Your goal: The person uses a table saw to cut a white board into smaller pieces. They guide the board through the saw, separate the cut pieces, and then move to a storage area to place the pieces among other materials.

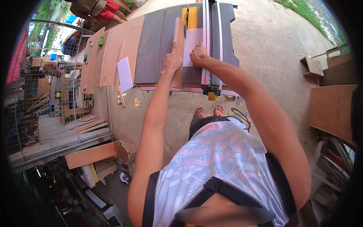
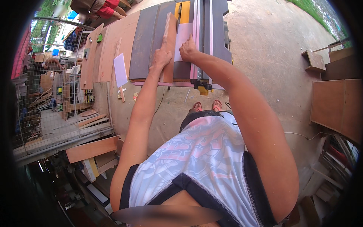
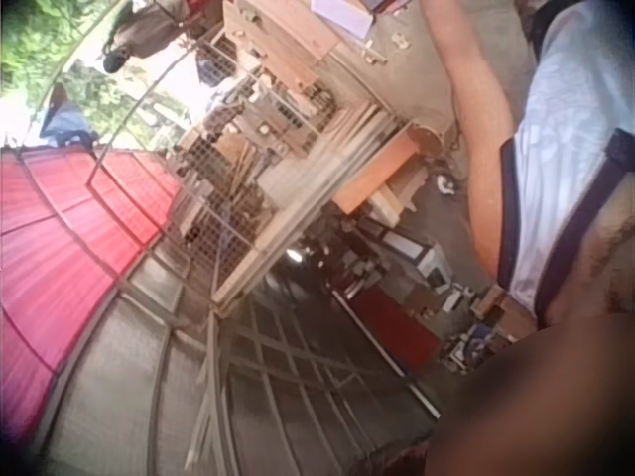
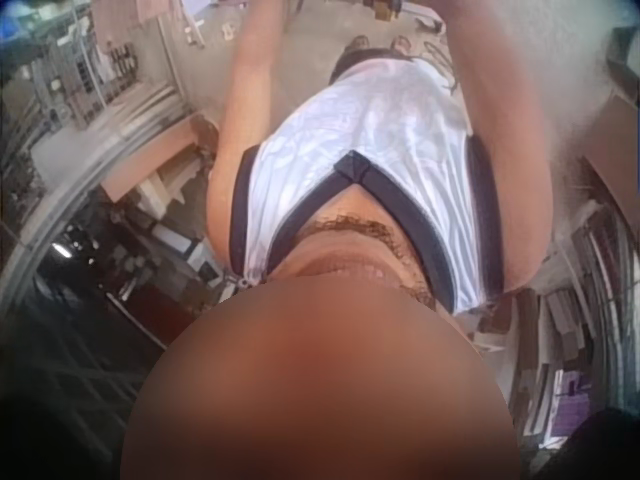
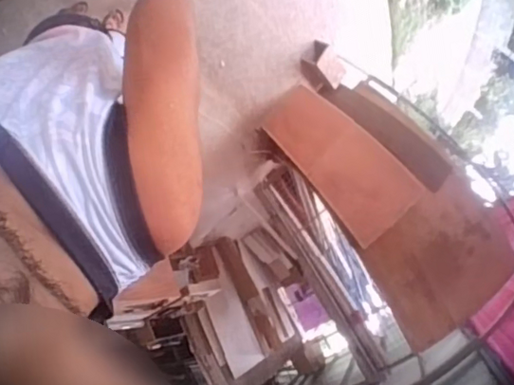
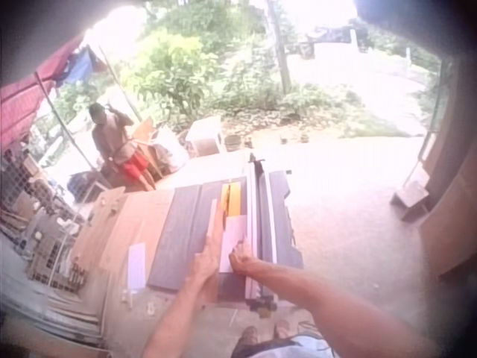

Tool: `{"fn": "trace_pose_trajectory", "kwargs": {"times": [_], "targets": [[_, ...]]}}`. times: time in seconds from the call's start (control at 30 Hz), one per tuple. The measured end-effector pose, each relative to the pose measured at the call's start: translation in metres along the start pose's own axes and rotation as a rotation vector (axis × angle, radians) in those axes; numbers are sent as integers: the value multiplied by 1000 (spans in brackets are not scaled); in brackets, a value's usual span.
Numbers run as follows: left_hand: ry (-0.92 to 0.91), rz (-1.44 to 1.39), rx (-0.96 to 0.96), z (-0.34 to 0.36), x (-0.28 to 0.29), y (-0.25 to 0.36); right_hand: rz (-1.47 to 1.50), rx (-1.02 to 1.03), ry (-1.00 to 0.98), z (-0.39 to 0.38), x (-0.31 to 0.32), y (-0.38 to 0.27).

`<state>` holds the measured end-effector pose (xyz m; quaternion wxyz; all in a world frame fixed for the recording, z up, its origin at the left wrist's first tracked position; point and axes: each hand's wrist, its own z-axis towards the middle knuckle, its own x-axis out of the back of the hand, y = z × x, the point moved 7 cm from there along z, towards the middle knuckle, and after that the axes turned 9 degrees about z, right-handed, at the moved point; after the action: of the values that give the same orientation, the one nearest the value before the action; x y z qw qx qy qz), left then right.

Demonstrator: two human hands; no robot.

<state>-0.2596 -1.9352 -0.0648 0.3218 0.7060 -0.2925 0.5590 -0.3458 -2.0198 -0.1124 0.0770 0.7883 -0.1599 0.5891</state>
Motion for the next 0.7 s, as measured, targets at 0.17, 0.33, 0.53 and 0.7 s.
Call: {"fn": "trace_pose_trajectory", "kwargs": {"times": [0.17, 0.33, 0.53, 0.7], "targets": [[-41, -7, 8, -2, 4, 4, -34, -3, 13, -2, 5, -1], [-41, -1, 21, 2, 5, 5, -22, 7, -51, -2, 7, 1], [-43, 4, 22, 8, 5, 5, -12, -13, 39, 6, 4, 5], [-27, -10, -1, 14, 4, 6, -9, -4, 12, 6, 5, 7]]}}
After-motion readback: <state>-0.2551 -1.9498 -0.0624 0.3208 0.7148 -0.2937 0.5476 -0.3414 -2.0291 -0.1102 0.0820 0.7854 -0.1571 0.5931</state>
